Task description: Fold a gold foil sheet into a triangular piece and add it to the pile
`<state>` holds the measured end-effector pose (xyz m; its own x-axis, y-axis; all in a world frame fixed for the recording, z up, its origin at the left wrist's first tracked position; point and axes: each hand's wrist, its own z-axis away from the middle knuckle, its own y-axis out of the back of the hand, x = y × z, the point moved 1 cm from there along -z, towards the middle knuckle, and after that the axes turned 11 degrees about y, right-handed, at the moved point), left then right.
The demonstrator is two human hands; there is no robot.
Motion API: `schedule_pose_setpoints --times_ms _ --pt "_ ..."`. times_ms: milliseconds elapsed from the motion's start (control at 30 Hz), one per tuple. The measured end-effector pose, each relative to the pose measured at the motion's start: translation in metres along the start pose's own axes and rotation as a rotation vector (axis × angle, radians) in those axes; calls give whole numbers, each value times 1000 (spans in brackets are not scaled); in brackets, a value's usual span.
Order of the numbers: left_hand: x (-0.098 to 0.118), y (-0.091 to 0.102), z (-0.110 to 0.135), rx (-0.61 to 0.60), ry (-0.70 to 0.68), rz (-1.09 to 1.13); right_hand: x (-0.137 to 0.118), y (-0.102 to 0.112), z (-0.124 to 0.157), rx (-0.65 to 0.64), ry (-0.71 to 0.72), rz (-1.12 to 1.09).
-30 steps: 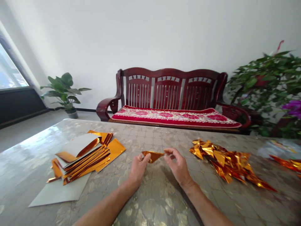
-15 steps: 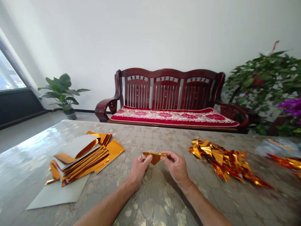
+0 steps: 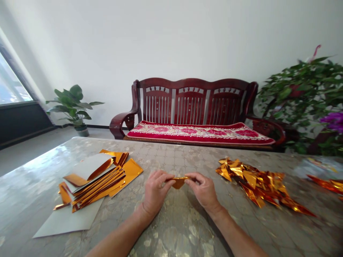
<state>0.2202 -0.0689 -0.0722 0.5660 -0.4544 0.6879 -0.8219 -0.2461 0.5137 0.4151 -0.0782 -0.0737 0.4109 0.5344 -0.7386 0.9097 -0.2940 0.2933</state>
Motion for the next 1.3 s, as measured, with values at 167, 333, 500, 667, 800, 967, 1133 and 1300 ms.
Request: schedule_pose_setpoints --times_ms 167,333,500,667,800,967,1133,1300 --pt "4 -4 2 -63 66 -22 -4 -5 2 50 -8 -5" --pt "1 -16 7 0 350 280 -9 -5 4 189 87 71" --pt "6 -20 10 -17 378 395 -17 -7 5 112 109 51" --pt "8 -22 11 -46 346 355 -23 -12 8 90 48 24" --pt "7 -21 11 14 200 288 -26 -16 8 98 37 37" --pt "7 -20 11 67 31 187 -27 -21 10 92 63 38" --pt "9 -20 11 77 -36 90 -26 -22 12 80 77 23" --pt "11 -18 11 95 -87 53 -27 -22 12 86 116 17"
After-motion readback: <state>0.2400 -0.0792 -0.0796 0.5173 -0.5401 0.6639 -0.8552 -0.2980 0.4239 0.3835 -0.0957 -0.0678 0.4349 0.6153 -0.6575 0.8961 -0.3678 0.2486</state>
